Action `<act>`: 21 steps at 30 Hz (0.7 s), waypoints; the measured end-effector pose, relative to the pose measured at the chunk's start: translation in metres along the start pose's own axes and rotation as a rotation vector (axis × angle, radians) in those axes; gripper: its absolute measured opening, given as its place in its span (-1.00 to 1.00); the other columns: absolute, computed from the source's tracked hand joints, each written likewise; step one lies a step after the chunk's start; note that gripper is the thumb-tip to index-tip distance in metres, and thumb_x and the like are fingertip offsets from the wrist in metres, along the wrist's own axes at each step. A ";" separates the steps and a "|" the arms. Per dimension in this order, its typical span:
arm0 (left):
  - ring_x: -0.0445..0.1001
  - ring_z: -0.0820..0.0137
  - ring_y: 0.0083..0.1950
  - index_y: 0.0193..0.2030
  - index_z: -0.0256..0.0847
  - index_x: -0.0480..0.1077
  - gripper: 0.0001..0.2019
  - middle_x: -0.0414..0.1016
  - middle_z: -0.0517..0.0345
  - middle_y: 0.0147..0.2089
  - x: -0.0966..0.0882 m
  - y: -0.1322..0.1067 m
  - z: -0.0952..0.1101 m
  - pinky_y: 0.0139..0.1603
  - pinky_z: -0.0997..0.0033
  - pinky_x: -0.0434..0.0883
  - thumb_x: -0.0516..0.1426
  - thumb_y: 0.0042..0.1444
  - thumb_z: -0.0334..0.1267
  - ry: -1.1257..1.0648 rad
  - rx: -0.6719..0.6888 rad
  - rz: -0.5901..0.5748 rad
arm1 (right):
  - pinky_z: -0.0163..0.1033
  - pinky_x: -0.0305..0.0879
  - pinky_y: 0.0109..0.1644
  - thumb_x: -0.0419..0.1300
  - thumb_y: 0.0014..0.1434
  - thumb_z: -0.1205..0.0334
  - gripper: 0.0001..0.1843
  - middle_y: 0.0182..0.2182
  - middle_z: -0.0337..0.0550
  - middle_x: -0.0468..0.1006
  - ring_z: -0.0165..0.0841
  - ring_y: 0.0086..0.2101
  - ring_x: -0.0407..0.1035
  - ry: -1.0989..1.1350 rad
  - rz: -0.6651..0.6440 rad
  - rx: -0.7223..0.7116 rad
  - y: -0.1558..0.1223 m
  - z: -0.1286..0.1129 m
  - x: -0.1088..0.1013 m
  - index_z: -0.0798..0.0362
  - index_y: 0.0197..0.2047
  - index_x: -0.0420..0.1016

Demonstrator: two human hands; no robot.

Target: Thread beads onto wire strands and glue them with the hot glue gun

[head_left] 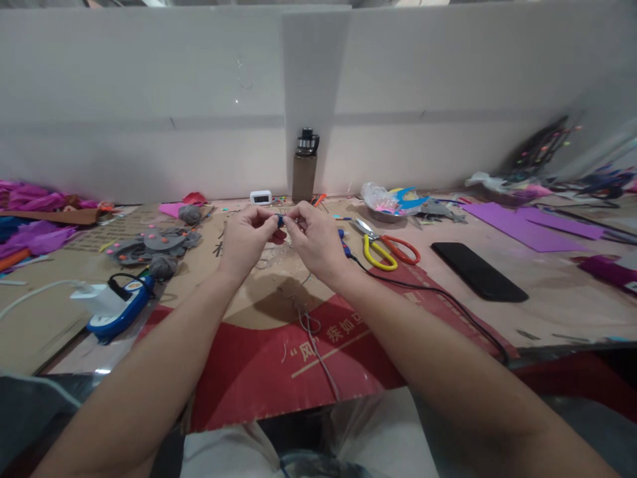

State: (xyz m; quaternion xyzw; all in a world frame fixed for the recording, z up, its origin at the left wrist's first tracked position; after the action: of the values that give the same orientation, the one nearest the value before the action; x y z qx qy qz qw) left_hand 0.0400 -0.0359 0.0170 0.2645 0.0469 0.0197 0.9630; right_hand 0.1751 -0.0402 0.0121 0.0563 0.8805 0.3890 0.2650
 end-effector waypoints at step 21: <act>0.41 0.51 -0.59 -0.47 -0.26 0.37 -0.95 0.40 0.24 -0.57 0.004 -0.001 -0.002 -0.57 0.51 0.44 0.16 -0.08 -0.33 -0.061 -0.019 0.037 | -0.32 0.03 -0.38 0.03 0.09 0.28 -0.84 -0.55 -0.31 0.29 -0.48 -0.49 0.13 0.039 0.005 0.088 0.002 -0.008 0.001 0.03 -0.51 0.15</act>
State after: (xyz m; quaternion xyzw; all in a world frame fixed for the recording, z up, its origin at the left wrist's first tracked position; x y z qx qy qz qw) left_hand 0.0440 -0.0356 0.0143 0.2569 0.0125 0.0298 0.9659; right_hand 0.1697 -0.0438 0.0173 0.0623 0.9016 0.3517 0.2440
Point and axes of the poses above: each hand's wrist, its own y-axis towards the middle knuckle, its own x-axis out of the palm, z = x × y, the point moved 1 cm from there along y, towards the middle knuckle
